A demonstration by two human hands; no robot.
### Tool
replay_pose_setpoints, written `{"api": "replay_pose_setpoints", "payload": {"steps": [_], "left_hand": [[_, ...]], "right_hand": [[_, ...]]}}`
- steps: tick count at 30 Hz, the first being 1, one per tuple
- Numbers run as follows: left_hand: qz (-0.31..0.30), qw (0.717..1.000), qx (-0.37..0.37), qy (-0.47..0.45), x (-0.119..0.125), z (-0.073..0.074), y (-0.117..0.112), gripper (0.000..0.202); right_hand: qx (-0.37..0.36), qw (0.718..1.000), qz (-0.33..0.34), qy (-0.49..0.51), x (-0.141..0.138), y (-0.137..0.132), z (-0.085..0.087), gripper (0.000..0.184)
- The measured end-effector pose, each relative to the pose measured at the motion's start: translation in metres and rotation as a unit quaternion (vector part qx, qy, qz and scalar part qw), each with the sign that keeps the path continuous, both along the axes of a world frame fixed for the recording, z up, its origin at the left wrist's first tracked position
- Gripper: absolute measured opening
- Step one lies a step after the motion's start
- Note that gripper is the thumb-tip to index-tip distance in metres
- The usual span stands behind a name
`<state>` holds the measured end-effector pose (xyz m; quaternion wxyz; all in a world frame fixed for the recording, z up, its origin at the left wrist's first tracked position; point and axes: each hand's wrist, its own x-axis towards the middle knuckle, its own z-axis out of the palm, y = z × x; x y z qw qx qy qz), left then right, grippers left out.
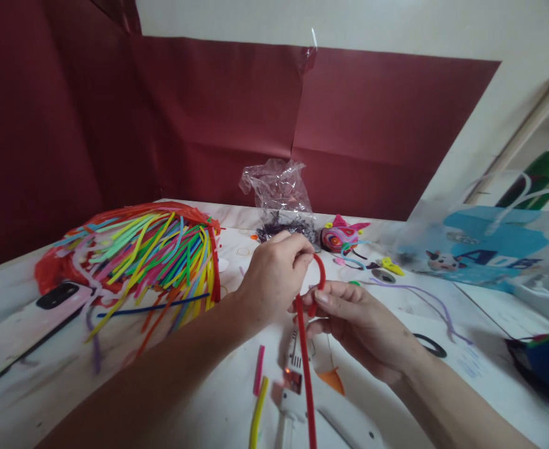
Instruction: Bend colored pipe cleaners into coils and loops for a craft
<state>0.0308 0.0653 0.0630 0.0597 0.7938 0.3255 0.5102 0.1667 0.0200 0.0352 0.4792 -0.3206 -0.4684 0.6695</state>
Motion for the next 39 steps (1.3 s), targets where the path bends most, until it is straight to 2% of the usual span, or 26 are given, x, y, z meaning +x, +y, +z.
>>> {"api": "replay_pose_setpoints", "payload": {"steps": [12, 16, 22, 33, 39], "left_hand": [[0.011, 1.000, 0.029, 0.003, 0.003, -0.002, -0.002, 0.015], [0.013, 0.999, 0.030, -0.016, 0.005, -0.005, -0.004, 0.014], [0.009, 0.999, 0.021, -0.022, 0.007, -0.007, -0.005, 0.015], [-0.002, 0.999, -0.005, -0.052, 0.008, -0.008, -0.004, 0.013], [0.004, 0.998, 0.001, -0.058, 0.009, -0.009, -0.005, 0.013]], "right_hand": [[-0.022, 0.999, 0.001, 0.026, -0.004, 0.000, -0.001, 0.011], [-0.021, 0.999, -0.017, 0.043, -0.005, -0.001, -0.002, 0.011], [-0.026, 0.998, -0.002, 0.057, -0.008, -0.002, -0.004, 0.012], [-0.040, 0.994, -0.051, 0.089, -0.012, -0.002, -0.006, 0.015], [-0.045, 0.997, -0.020, 0.065, -0.012, -0.004, -0.004, 0.015]]}}
